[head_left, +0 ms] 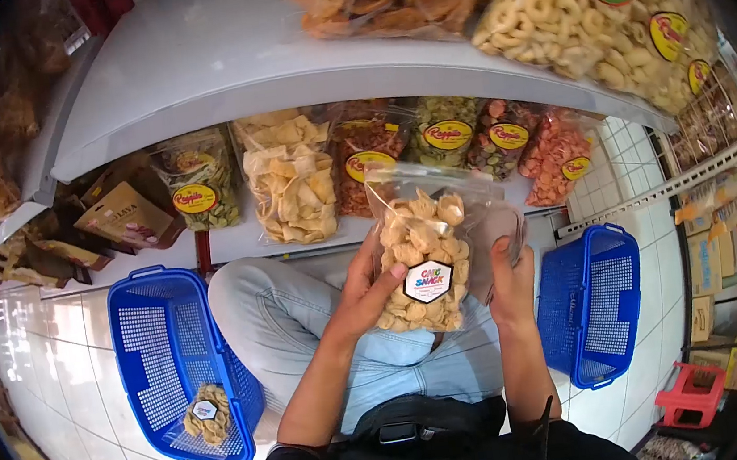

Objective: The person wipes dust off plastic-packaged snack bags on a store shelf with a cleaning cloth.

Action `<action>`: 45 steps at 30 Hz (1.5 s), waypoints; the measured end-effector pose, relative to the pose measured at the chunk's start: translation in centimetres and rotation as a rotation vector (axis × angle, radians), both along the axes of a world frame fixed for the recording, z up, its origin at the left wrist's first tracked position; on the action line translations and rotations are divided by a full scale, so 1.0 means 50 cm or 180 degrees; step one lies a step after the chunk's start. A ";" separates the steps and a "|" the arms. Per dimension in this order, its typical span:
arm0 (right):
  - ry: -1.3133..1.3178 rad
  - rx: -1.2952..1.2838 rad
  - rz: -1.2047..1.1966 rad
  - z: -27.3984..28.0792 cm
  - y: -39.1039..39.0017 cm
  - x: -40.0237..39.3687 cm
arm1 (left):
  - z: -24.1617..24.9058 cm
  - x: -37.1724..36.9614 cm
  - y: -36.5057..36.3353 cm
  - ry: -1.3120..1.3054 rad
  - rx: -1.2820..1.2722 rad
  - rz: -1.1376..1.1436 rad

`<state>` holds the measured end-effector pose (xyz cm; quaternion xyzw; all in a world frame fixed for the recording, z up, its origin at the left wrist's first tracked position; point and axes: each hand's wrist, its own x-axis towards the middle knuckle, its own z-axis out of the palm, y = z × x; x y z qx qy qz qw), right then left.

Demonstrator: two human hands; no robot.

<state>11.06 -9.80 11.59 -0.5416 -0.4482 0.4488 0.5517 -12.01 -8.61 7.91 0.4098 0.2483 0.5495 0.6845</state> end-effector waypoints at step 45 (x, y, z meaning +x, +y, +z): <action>0.1459 0.1045 0.1131 0.229 -0.112 -0.097 | 0.329 -0.059 -0.237 0.2357 0.1130 0.1107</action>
